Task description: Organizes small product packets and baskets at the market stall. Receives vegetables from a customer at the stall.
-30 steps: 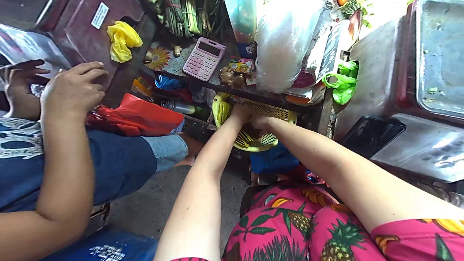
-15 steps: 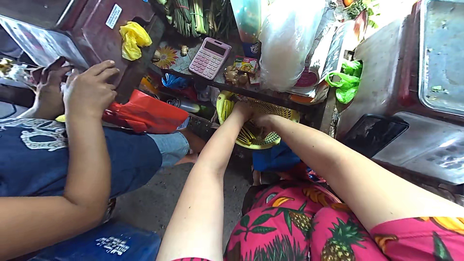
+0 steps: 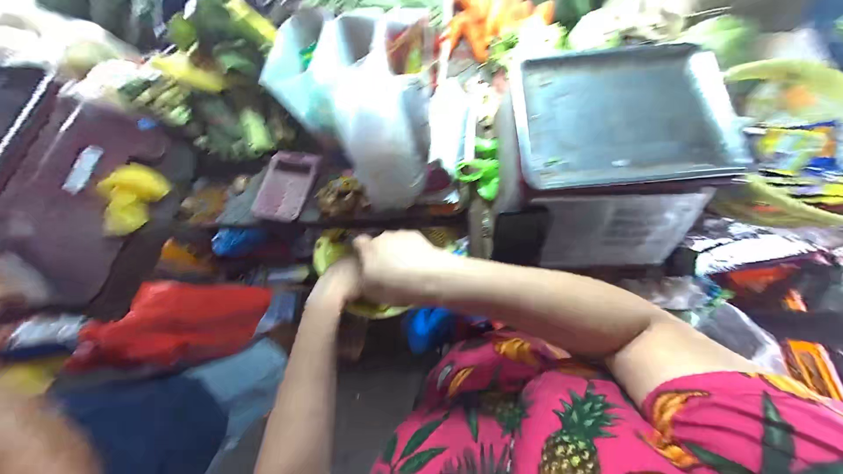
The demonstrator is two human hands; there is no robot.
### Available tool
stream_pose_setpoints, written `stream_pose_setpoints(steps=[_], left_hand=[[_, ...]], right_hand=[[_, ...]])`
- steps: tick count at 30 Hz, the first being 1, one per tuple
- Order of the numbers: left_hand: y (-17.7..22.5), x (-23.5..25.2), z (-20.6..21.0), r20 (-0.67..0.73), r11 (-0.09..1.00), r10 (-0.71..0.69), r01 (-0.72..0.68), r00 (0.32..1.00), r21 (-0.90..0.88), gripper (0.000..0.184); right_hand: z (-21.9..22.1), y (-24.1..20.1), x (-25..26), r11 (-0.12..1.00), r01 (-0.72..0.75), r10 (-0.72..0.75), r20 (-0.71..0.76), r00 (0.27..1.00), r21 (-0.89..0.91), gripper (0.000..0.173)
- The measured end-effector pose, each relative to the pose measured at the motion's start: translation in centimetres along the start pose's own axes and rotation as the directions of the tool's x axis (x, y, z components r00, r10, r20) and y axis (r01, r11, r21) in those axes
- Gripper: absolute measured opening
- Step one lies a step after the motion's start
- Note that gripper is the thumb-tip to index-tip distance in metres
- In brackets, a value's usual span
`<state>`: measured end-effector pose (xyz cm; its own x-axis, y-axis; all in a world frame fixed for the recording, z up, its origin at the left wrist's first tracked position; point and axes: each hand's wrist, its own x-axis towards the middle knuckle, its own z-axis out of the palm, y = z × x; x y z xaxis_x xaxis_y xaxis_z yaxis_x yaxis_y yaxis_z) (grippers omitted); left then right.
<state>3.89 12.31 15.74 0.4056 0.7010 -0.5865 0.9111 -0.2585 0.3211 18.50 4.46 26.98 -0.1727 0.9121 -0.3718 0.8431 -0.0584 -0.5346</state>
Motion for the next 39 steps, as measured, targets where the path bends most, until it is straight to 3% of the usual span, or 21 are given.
stream_pose_setpoints(steps=[3, 6, 8, 12, 13, 14, 15, 18, 20, 22, 26, 28, 30, 33, 36, 39], left_hand=[[-3.1, 2.1, 5.2, -0.119, 0.976, 0.172, -0.153, 0.978, 0.154, 0.078], [-5.8, 3.3, 9.4, -0.315, 0.966, 0.253, -0.219, 0.915, 0.141, 0.079], [-6.2, 3.2, 10.6, -0.392, 0.959, 0.283, -0.256, 0.876, 0.121, 0.075], [-3.5, 1.3, 9.4, -0.42, 0.958, 0.285, -0.246, 0.862, 0.147, 0.084], [-2.6, 0.9, 8.8, -0.44, 0.956, 0.294, -0.257, 0.849, 0.144, 0.086], [-1.5, 0.3, 8.0, -0.464, 0.951, 0.308, -0.277, 0.83, 0.135, 0.086], [0.0, -0.3, 7.2, -0.486, 0.946, 0.32, -0.301, 0.813, 0.12, 0.086], [5.1, -2.8, 4.4, -0.518, 0.913, 0.374, -0.405, 0.769, 0.058, 0.084], [8.5, -4.0, 2.9, -0.562, 0.855, 0.467, -0.512, 0.683, 0.089, 0.08], [12.1, -5.0, 2.0, -0.606, 0.782, 0.555, -0.606, 0.57, 0.146, 0.074], [18.8, -6.6, 1.6, -0.634, 0.634, 0.666, -0.746, 0.393, 0.204, 0.058], [21.4, -7.1, 1.9, -0.628, 0.567, 0.704, -0.795, 0.332, 0.215, 0.051], [23.2, -7.6, 2.4, -0.625, 0.539, 0.715, -0.817, 0.314, 0.206, 0.049], [24.2, -7.8, 3.2, -0.644, 0.581, 0.701, -0.77, 0.306, 0.266, 0.049], [24.2, -8.2, 3.1, -0.66, 0.654, 0.674, -0.684, 0.332, 0.324, 0.052], [23.7, -8.7, 2.7, -0.669, 0.692, 0.654, -0.636, 0.352, 0.341, 0.053]], right_hand=[[-4.9, 2.5, -8.8, 0.994, 0.094, -0.089, -0.093, 0.992, 0.048, 0.041], [-7.4, 8.4, -16.4, 0.992, 0.078, -0.025, -0.445, 0.895, 0.101, 0.036], [-9.7, 13.4, -20.9, 0.992, -0.069, 0.121, -0.647, 0.752, 0.106, 0.034], [-15.9, 25.6, -29.4, 0.894, -0.369, 0.37, -0.883, 0.29, 0.254, 0.033], [-17.1, 28.5, -31.0, 0.853, -0.411, 0.434, -0.874, 0.218, 0.321, 0.031], [-17.8, 31.0, -32.2, 0.816, -0.445, 0.493, -0.847, 0.2, 0.37, 0.029], [-18.2, 33.2, -32.9, 0.787, -0.475, 0.547, -0.802, 0.24, 0.394, 0.027], [-17.1, 39.2, -32.3, 0.784, -0.537, 0.584, -0.666, 0.464, 0.312, 0.034], [-15.8, 41.1, -30.8, 0.809, -0.532, 0.561, -0.596, 0.575, 0.249, 0.044], [-14.9, 41.9, -29.4, 0.81, -0.528, 0.574, -0.529, 0.625, 0.255, 0.043], [-14.8, 41.8, -28.6, 0.8, -0.546, 0.59, -0.49, 0.642, 0.248, 0.038], [-15.5, 40.6, -29.3, 0.82, -0.52, 0.563, -0.501, 0.657, 0.239, 0.049], [-15.7, 39.9, -30.2, 0.853, -0.457, 0.52, -0.493, 0.697, 0.254, 0.051], [-15.3, 39.6, -30.3, 0.873, -0.372, 0.481, -0.437, 0.76, 0.315, 0.046], [-15.9, 39.4, -29.6, 0.856, -0.448, 0.513, -0.315, 0.799, 0.258, 0.058], [-16.7, 40.7, -29.2, 0.855, -0.453, 0.513, -0.287, 0.809, 0.252, 0.062]])
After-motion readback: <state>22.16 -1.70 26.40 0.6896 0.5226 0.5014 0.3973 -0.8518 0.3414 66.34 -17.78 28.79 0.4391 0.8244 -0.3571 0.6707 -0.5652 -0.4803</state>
